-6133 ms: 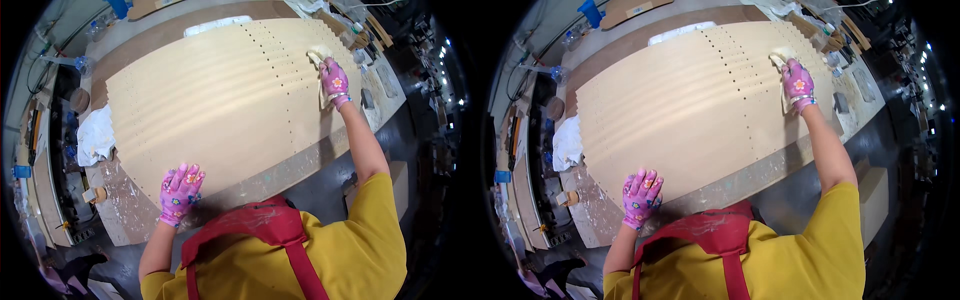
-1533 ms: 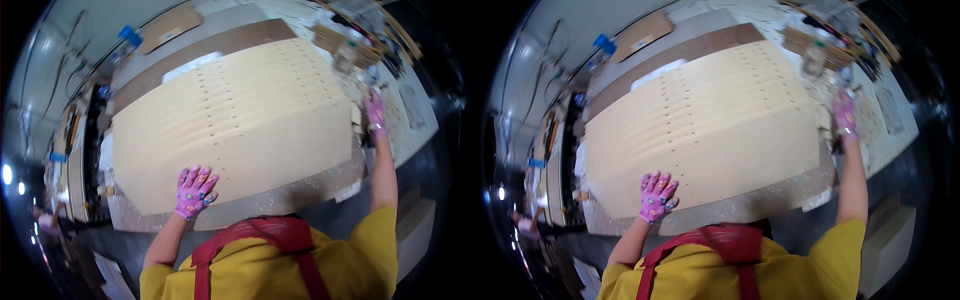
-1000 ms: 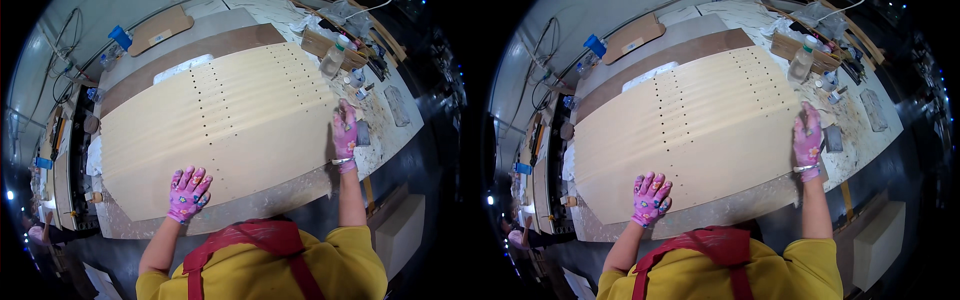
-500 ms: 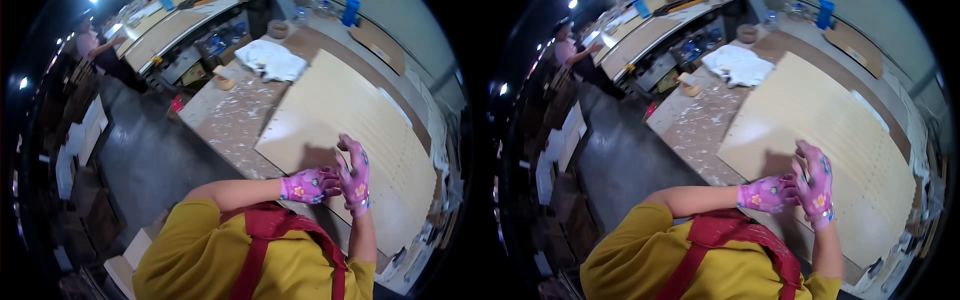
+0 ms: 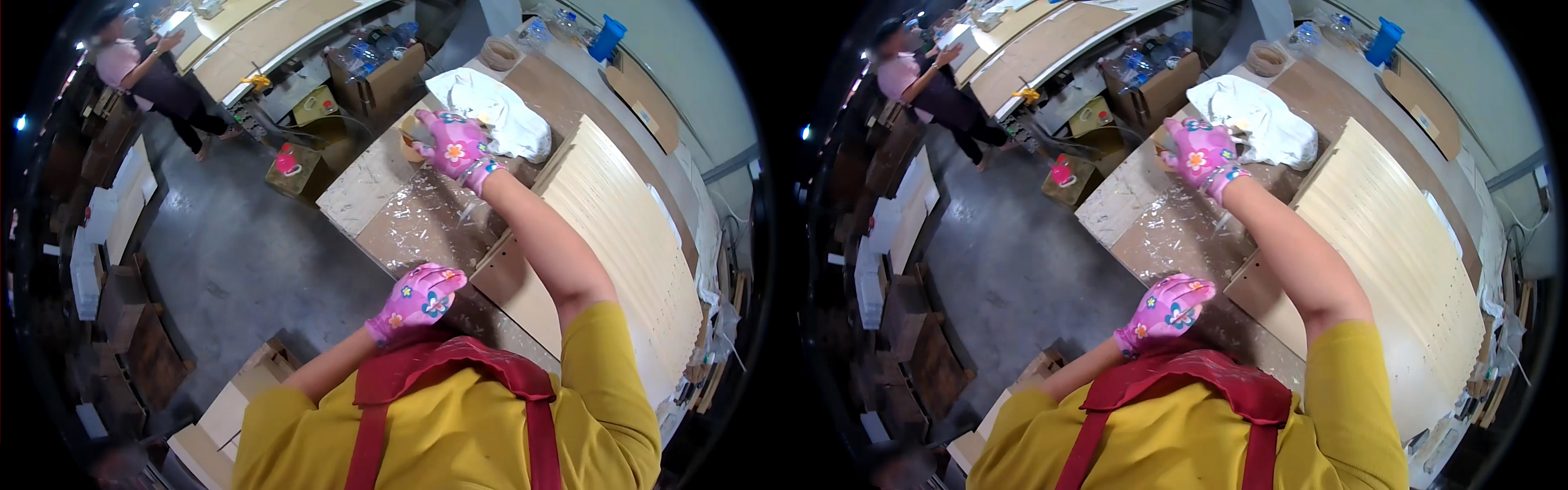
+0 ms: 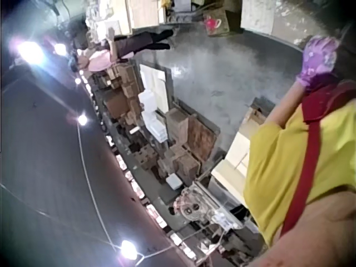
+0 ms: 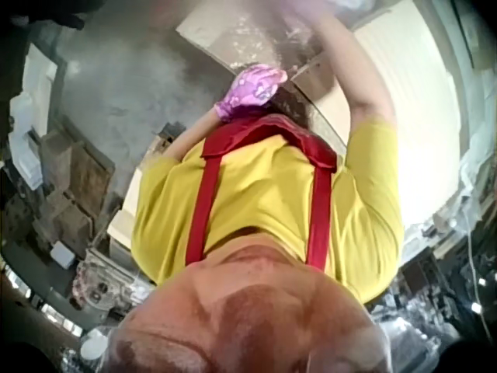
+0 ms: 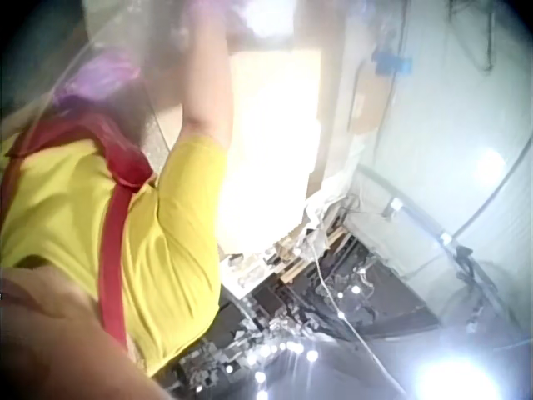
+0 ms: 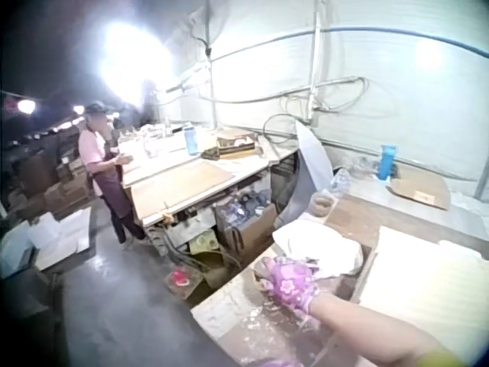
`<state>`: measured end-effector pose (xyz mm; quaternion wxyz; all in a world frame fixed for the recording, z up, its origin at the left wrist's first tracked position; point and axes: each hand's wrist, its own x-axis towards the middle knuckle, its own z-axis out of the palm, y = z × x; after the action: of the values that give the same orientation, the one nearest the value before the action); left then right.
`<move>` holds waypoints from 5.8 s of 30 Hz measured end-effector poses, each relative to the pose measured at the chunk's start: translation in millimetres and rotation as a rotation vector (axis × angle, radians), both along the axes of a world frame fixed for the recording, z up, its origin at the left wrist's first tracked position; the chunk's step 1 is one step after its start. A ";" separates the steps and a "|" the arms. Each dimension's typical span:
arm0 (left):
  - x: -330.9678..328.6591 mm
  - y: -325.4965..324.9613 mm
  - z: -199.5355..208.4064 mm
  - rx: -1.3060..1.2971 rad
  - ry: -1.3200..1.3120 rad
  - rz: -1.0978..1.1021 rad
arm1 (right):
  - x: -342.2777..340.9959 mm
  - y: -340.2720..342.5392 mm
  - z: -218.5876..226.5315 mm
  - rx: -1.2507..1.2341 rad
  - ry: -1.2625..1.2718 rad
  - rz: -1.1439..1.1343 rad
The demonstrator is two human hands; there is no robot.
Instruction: The person sands a large, curved wooden panel with a sanding block. They then apply a wood filler paste into the drilled holes using a putty knife and wipe the surface with a cloth. Finally, they apply a liquid finish to the panel using a sponge and wipe it down.
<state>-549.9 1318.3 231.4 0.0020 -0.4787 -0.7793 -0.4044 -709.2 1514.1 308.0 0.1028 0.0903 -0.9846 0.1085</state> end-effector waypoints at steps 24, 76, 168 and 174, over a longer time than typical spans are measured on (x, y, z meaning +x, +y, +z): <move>23.4 111.7 31.1 0.050 0.278 -0.587 | 271.8 165.1 49.5 -1.412 0.279 -0.519; 29.7 173.3 -3.9 0.020 0.361 -0.783 | 169.5 124.9 24.2 -0.061 0.326 -0.602; 22.2 184.9 18.7 -0.025 0.380 -0.735 | 311.7 258.4 29.3 -0.225 0.288 -0.793; 17.9 177.0 13.9 -0.046 0.374 -0.749 | 200.6 194.5 34.7 -0.020 0.297 -0.303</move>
<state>-532.0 1495.2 245.3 -0.0147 -0.7941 -0.5464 -0.2658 -508.6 1708.6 342.7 0.2627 -0.0446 -0.9599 0.0872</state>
